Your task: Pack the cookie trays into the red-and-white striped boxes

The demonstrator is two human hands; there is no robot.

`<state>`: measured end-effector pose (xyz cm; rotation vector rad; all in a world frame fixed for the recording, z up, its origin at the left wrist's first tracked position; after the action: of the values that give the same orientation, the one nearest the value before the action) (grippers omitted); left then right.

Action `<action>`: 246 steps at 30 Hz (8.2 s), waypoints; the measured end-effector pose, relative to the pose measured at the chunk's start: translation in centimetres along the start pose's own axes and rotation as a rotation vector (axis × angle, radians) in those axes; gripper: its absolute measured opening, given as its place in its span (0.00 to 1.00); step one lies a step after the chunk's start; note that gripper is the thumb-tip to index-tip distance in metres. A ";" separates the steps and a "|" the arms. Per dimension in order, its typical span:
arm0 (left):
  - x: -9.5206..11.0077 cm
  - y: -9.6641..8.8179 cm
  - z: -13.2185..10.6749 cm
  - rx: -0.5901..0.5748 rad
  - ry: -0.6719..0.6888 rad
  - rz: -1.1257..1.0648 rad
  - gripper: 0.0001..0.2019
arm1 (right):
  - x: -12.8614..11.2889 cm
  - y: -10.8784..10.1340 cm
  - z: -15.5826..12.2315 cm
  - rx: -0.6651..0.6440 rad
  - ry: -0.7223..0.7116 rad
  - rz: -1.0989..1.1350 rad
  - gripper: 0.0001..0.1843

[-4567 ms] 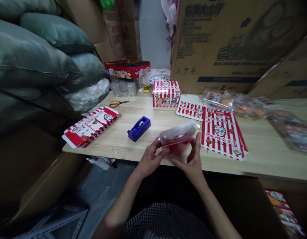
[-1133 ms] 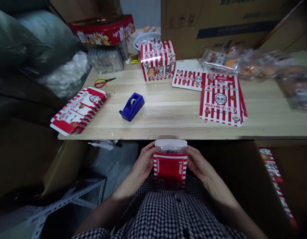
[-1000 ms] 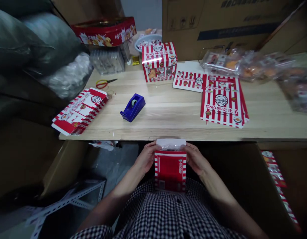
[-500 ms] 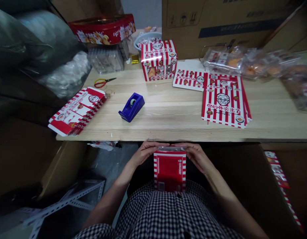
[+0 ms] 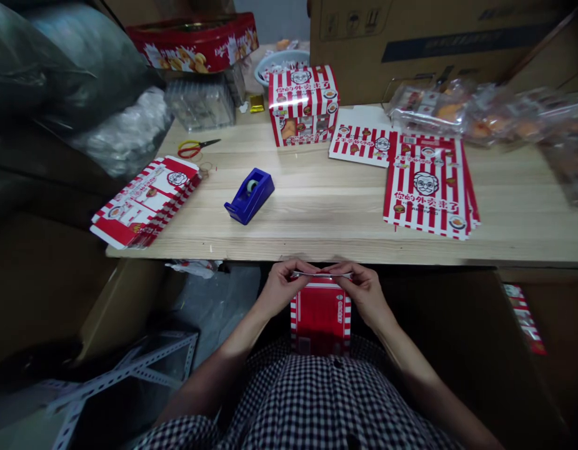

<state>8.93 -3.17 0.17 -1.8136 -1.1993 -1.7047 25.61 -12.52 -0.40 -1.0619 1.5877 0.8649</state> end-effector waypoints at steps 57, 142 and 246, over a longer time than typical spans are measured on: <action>2.7 -1.6 3.5 -0.443 -0.131 0.452 0.13 | -1.0 -2.5 4.5 -0.544 0.127 -0.255 0.10; 2.3 3.3 3.8 -0.495 -0.107 0.309 0.11 | 0.5 -2.5 -2.1 -0.128 0.017 -0.059 0.19; 4.9 -17.1 6.1 0.502 0.250 0.087 0.13 | 0.4 -1.6 -0.9 -0.056 -0.204 -0.387 0.06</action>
<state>-1.09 12.68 -1.07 -1.2929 -1.2755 -1.3734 26.79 -14.00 -0.62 -1.2283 1.1442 0.7285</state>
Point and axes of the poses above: each hand's wrist, its own z-axis towards the middle knuckle, its own y-axis out of the palm, x = y × z, the point moved 3 cm from there along z, towards the middle knuckle, and after that the axes turned 12 degrees about -z, right-handed, at the moved point
